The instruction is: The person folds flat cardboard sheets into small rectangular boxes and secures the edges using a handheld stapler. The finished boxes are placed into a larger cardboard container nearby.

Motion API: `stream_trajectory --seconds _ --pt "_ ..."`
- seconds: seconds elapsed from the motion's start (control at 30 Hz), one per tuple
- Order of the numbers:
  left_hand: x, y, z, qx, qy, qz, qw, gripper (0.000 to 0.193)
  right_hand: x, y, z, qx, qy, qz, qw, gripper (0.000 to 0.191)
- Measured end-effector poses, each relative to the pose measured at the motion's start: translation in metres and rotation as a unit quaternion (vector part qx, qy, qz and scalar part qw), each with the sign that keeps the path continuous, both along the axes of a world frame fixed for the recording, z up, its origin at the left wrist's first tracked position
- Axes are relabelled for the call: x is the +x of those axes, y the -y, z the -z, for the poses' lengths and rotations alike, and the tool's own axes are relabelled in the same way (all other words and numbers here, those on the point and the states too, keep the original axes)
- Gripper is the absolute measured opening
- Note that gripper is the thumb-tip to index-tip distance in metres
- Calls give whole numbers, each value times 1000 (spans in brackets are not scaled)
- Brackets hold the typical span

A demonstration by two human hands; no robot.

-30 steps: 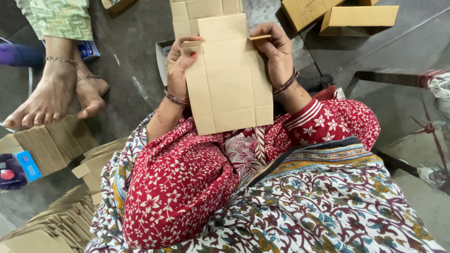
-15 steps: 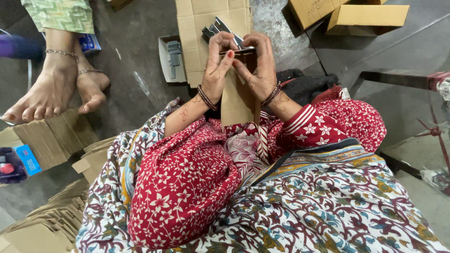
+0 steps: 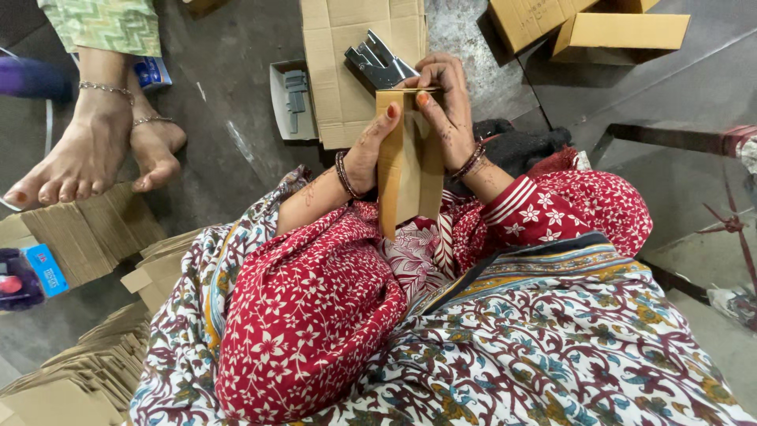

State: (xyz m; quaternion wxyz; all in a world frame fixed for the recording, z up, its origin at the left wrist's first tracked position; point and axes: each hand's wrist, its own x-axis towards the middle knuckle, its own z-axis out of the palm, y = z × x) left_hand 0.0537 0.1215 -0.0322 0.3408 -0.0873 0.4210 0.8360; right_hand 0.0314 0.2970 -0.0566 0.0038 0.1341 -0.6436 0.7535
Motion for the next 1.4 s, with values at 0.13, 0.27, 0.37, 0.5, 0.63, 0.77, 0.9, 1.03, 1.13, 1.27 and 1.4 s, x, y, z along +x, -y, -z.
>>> stream_trajectory --seconds 0.13,0.27,0.37,0.5,0.63,0.77,0.9,1.03,1.13,1.27,1.4 --pt "-5 12 -3 45 -36 -50 997 66 -3 3 -1 -28 70 -16 997 40" --pt "-21 36 -21 60 -154 -122 979 62 -13 7 -7 316 -47 44 947 55" --pt "-28 50 -36 79 -165 -179 967 63 -15 12 -15 556 -63 -12 829 88" --pt "-33 59 -48 42 -221 -178 958 65 -13 14 -18 594 16 -43 803 111" --pt "-38 69 -55 23 -248 -162 955 68 -17 5 -11 503 117 -65 854 95" --pt "-41 84 -61 -6 -270 -145 952 77 -11 -19 -12 13 326 -203 923 81" --pt "-43 96 -65 -36 -310 -133 941 79 12 -34 -40 -370 397 -378 751 80" --pt "-40 104 -65 -41 -323 -113 939 78 21 -30 -58 -351 360 -411 761 76" --pt "-40 107 -61 -76 -340 -101 932 79 25 -26 -56 -289 397 -402 773 76" --pt "-41 109 -55 -137 -379 -67 913 78 27 -23 -43 -240 367 -406 802 72" --pt "-42 108 -50 -175 -402 -39 898 75 27 -23 -33 -217 357 -395 819 65"
